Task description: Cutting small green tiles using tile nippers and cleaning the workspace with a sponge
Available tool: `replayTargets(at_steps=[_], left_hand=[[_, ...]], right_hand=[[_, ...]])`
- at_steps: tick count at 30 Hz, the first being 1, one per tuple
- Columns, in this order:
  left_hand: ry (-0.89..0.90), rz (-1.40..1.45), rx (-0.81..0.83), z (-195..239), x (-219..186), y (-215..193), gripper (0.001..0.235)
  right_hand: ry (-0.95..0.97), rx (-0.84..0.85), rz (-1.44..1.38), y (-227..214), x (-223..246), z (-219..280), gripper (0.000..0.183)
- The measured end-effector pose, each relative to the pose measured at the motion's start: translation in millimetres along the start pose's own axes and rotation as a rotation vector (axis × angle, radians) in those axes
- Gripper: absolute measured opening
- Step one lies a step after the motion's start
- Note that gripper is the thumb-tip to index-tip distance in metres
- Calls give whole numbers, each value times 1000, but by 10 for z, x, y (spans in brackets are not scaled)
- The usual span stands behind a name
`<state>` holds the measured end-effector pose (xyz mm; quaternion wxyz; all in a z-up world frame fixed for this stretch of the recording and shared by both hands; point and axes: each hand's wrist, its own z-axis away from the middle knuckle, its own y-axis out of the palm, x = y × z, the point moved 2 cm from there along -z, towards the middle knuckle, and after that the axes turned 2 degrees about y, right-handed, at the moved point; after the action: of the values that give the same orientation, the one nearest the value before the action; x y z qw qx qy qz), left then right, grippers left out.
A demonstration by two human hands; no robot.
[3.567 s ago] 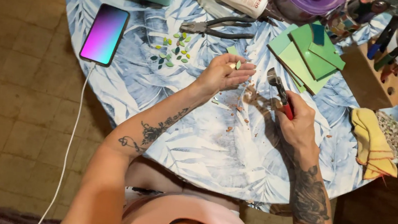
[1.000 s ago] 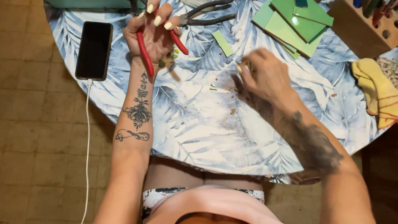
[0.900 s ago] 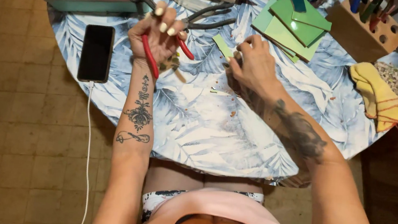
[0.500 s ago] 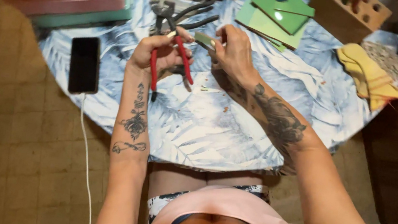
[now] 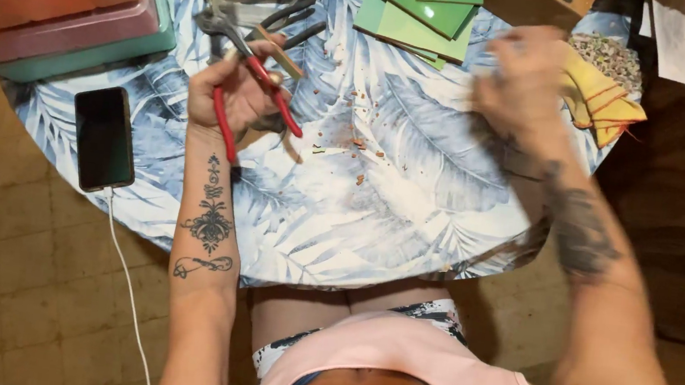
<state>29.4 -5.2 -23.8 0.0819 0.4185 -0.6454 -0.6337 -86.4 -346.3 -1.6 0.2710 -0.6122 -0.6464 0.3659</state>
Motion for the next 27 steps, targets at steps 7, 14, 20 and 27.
replayTargets(at_steps=[7, 14, 20, 27], left_hand=[[80, 137, 37, 85, -121, -248, 29], [136, 144, 112, 125, -228, -351, 33], [206, 224, 201, 165, -332, -511, 36], [297, 103, 272, 197, -348, -505, 31]], right_hand=[[271, 515, 161, -181, -856, 528, 53], [51, 179, 269, -388, -512, 675, 37], [1, 188, 211, -633, -113, 452, 46], [-90, 842, -218, -1054, 1686, -112, 55]])
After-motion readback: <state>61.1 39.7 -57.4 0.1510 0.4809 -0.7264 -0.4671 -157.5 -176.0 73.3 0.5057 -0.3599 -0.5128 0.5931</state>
